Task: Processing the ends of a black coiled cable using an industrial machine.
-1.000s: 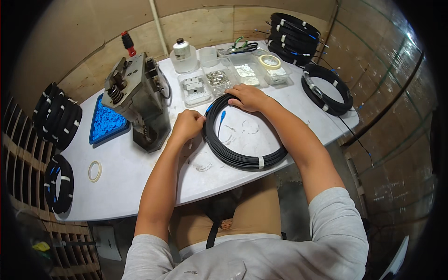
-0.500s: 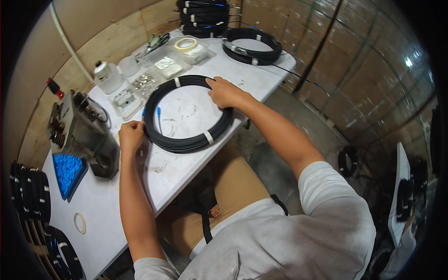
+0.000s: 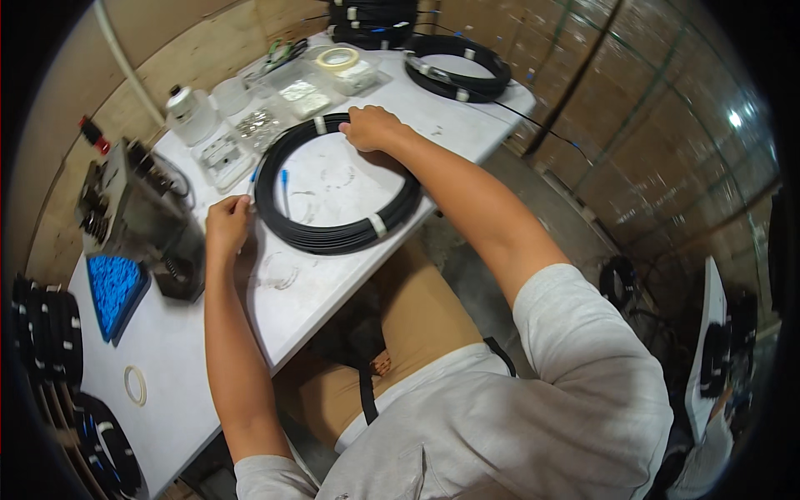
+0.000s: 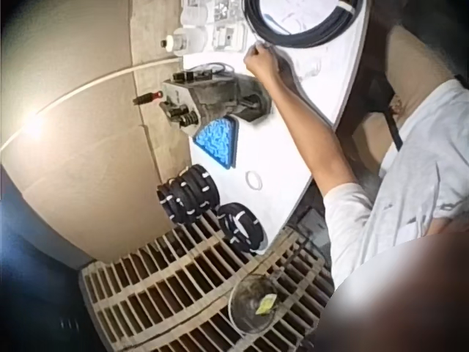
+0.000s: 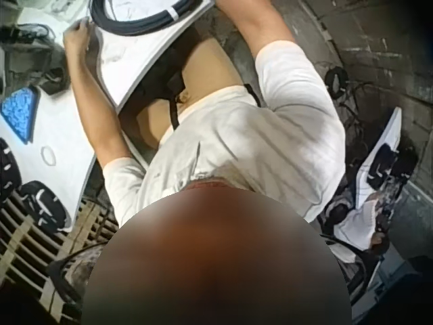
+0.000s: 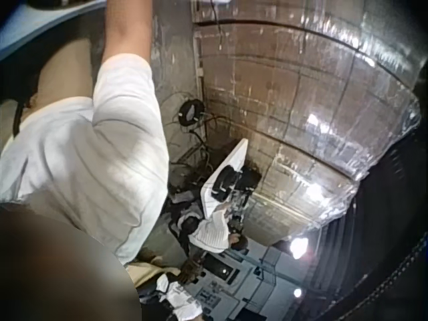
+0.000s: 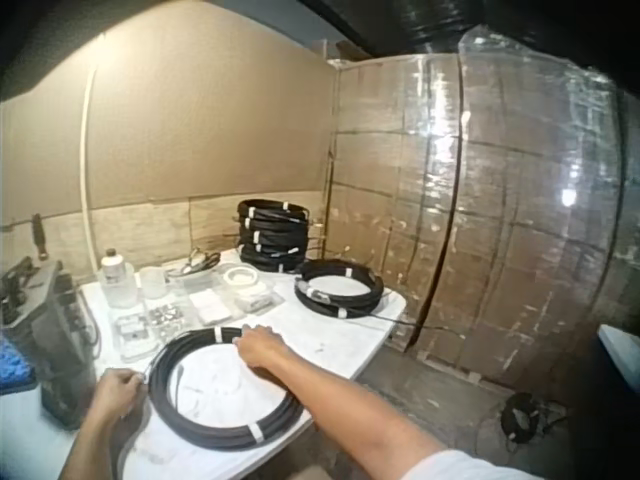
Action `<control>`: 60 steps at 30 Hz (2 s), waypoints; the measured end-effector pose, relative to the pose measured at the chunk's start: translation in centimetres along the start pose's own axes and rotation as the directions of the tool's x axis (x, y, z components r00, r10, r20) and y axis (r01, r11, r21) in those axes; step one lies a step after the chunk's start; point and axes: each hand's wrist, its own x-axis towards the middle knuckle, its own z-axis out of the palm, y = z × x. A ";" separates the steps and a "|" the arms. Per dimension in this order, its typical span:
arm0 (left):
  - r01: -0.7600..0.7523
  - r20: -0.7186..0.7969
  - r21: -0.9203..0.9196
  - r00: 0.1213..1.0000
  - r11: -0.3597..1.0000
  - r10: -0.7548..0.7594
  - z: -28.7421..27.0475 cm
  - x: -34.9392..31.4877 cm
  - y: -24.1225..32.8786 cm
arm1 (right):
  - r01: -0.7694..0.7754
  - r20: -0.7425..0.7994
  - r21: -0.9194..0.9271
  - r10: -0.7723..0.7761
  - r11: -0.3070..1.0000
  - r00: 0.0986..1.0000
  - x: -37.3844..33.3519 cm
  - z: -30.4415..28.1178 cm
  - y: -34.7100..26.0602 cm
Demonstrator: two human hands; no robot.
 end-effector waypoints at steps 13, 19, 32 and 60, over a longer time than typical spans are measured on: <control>0.031 0.063 0.023 0.997 0.999 -0.033 -4.0 -3.3 3.9 | 0.882 -0.118 0.036 -0.875 0.470 0.470 0.3 2.9 -12.8; 0.034 -0.028 0.091 0.999 0.995 -0.032 -5.8 -6.6 3.5 | 0.910 0.075 0.084 -0.913 0.406 0.400 -1.6 4.3 -16.2; -0.032 -0.322 0.057 0.945 0.998 0.049 -8.3 -14.4 1.8 | 0.861 -0.058 0.067 -0.859 0.504 0.508 -7.0 5.1 -18.6; -0.064 -0.257 -0.068 0.965 0.996 0.045 -15.1 -11.9 -5.0 | 0.919 -0.258 0.255 -0.894 0.302 0.366 -4.7 7.6 -24.2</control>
